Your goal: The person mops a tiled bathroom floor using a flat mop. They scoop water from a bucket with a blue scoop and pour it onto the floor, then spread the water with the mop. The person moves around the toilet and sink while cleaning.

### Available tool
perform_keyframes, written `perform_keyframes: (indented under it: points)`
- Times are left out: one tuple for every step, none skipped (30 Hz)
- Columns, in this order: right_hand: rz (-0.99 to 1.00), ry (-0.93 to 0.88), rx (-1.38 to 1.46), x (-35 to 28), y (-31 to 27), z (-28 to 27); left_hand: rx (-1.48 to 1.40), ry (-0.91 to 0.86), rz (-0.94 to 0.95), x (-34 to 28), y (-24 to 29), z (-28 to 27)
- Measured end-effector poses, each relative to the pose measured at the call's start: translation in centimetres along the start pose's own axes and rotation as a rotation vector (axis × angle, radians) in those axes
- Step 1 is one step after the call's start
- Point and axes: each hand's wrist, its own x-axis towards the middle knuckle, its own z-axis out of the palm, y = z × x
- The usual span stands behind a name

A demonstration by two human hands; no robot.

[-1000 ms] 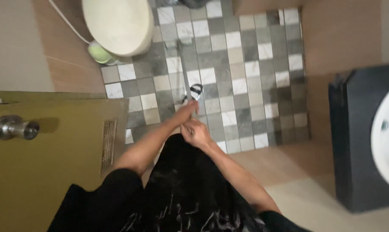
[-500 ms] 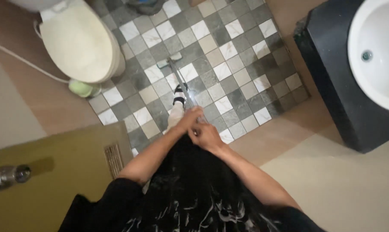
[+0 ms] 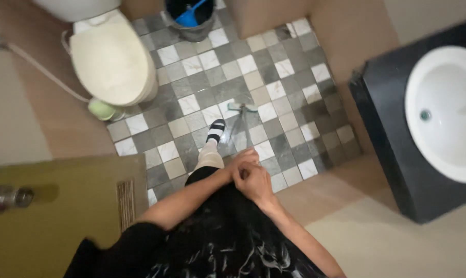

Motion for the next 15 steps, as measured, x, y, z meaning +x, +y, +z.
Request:
perform_keyframes:
  points:
    - [0.024,-0.002,0.013,0.6,0.9,1.1,-0.178,0.145,0.153,0.4,-4.1,2.2]
    - [0.054,0.003,0.028,1.1,1.9,2.3,-0.352,0.284,0.317,0.8,-8.2,4.4]
    - [0.035,-0.008,0.020,2.6,2.4,3.1,-0.342,0.305,0.311,1.7,-9.1,3.8]
    - [0.039,0.030,0.048,3.8,3.1,3.9,-0.300,0.406,0.342,2.6,-9.8,3.5]
    - [0.044,0.068,0.076,5.1,3.8,4.7,-0.256,0.508,0.372,3.7,-10.5,3.3]
    - [0.042,0.065,0.070,6.3,5.0,5.8,-0.257,0.514,0.372,3.0,-8.3,0.3]
    - [0.047,0.113,0.111,7.6,6.3,6.9,-0.113,0.421,0.250,2.5,-6.2,-2.6]
    - [0.065,0.155,0.156,8.3,7.7,8.2,0.020,0.315,0.123,1.4,-3.7,-4.8]
    - [0.076,0.148,0.153,6.8,6.7,6.9,0.009,0.312,0.117,1.4,-2.9,-3.8]
    - [0.025,0.180,0.191,5.9,5.5,5.5,-0.054,0.383,0.166,1.7,-2.4,-3.4]
    - [-0.026,0.212,0.229,5.2,4.3,4.0,-0.117,0.454,0.214,2.1,-2.0,-3.0]
    - [-0.013,0.217,0.232,3.6,3.8,3.1,-0.124,0.443,0.216,0.6,1.8,-4.9]
    - [-0.126,0.230,0.278,2.1,3.3,2.2,-0.119,0.412,0.181,-0.9,5.5,-7.0]
    - [-0.233,0.250,0.320,0.6,3.0,1.1,-0.119,0.376,0.153,-2.0,9.2,-8.9]
    - [-0.215,0.263,0.319,0.0,3.8,1.5,-0.131,0.360,0.163,-3.9,6.0,-4.3]
